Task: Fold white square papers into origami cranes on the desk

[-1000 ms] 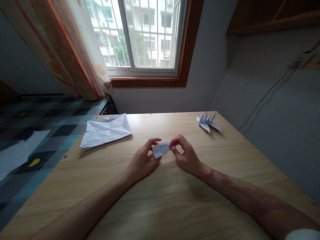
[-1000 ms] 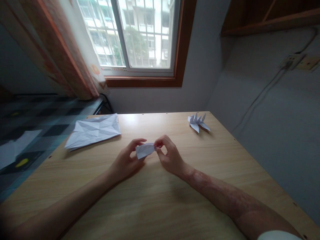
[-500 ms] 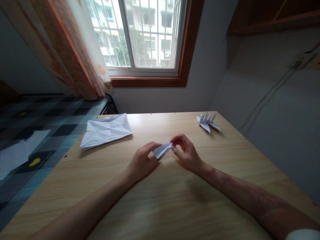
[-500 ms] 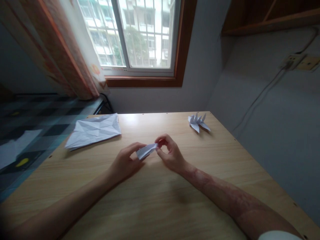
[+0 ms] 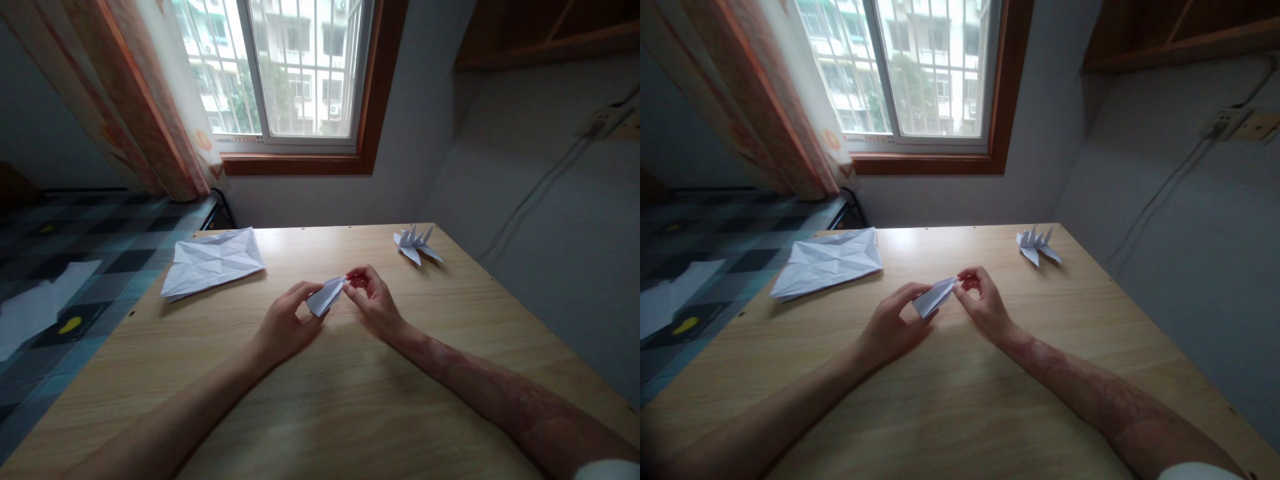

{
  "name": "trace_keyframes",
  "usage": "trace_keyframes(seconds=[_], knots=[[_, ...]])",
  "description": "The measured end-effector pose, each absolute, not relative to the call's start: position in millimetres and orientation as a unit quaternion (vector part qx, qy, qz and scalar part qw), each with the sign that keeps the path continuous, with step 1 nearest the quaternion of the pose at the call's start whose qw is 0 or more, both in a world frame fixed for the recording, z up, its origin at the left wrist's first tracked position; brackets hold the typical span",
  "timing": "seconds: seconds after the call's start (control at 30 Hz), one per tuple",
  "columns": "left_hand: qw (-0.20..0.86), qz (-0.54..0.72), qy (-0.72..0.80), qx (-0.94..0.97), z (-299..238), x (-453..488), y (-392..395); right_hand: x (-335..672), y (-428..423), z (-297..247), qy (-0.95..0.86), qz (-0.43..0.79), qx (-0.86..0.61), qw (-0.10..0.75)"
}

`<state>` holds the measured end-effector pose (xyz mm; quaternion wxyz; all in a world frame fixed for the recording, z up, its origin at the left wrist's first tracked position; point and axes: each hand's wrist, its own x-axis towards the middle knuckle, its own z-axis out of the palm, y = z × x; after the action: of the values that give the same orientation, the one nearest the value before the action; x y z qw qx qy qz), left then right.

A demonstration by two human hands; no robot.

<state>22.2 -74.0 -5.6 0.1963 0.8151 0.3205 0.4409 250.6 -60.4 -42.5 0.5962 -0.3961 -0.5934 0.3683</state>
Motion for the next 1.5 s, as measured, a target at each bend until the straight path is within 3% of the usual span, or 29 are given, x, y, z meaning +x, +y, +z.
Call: trace_keyframes(seconds=[0.47, 0.63, 0.77, 1.07, 1.27, 1.5], knots=[[0.269, 0.418, 0.320, 0.806, -2, 20, -78, 253, -60, -41, -0.583, 0.377, -0.429, 0.578], [0.425, 0.403, 0.360, 0.726, -9, 23, -77, 249, -61, -41, -0.591, 0.424, -0.377, 0.574], [0.467, 0.359, 0.365, 0.721, -10, 20, -74, 248, -63, -39, -0.613, 0.434, -0.367, 0.548], [0.443, 0.358, 0.390, 0.724, -7, 19, -74, 251, -66, -36, -0.640, 0.365, -0.392, 0.552], [0.343, 0.378, 0.409, 0.756, -7, 20, -76, 250, -79, -19, -0.733, 0.265, -0.334, 0.530], [0.238, 0.377, 0.380, 0.810, -7, 19, -80, 248, -79, -18, -0.753, 0.286, -0.341, 0.485]])
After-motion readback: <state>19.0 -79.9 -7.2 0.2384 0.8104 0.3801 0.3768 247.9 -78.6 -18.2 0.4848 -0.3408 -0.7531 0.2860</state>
